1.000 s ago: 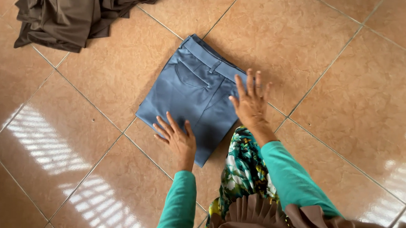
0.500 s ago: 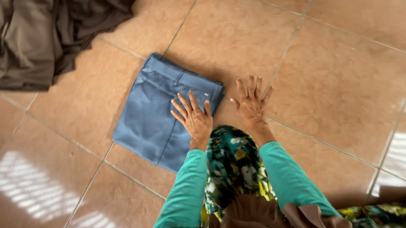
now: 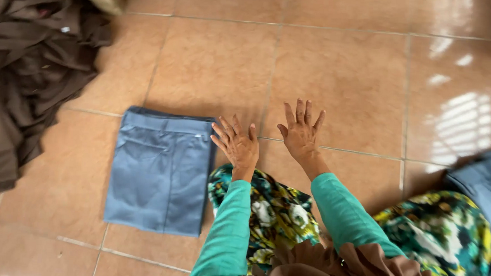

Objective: The person sits on a tiled floor and folds several pairs of grey trousers by hand. They smooth out the fabric, fold the legs together, and then fold the trousers into neat rectangular stacks, placing each completed pair on a growing pile.

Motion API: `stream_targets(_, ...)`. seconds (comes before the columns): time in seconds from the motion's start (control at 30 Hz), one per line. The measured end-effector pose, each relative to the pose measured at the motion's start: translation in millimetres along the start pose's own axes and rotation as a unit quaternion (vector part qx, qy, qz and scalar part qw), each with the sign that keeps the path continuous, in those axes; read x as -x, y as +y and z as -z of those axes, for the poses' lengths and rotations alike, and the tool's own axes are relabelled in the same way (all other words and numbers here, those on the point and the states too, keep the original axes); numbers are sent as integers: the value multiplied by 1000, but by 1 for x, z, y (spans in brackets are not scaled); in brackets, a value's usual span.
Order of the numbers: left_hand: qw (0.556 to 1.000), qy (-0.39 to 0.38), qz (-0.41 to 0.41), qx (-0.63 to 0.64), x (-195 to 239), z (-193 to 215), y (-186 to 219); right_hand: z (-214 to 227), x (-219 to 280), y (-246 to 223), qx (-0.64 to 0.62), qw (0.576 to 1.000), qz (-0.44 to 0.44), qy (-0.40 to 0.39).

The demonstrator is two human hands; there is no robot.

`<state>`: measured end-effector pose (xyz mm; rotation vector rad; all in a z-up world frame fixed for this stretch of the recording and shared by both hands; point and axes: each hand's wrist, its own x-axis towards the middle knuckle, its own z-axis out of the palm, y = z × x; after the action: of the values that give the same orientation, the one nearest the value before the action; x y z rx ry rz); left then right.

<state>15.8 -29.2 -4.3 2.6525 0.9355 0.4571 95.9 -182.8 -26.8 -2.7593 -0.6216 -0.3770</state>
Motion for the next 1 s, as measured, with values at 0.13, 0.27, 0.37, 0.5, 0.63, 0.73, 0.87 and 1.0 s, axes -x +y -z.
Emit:
stream_targets(0.13,996,-83,-41,21,23,-16,58,23,23,58,48,988,-102,-101)
stream_targets(0.27,991,-118,-62,0,45,-36,82,31,43,93,61,973,-153,-164)
stream_targets(0.37,985,-161,-67,-5,54,-33,112,67,47,100,67,966,-194,-159)
stream_targets(0.5,968,-199,-154,12,87,-48,192,115,71,158,66,958,-240,-144)
stream_targets(0.63,935,-236,-263,31,159,-54,290,164,130,232,89,938,-323,-88)
stream_targets(0.73,904,-248,-343,62,221,-52,345,192,180,270,116,917,-377,-66)
stream_targets(0.87,865,-274,-411,93,285,-51,393,208,239,311,137,899,-415,-30)
stream_targets(1.0,849,-309,-419,89,313,-64,411,204,273,339,125,897,-421,-40)
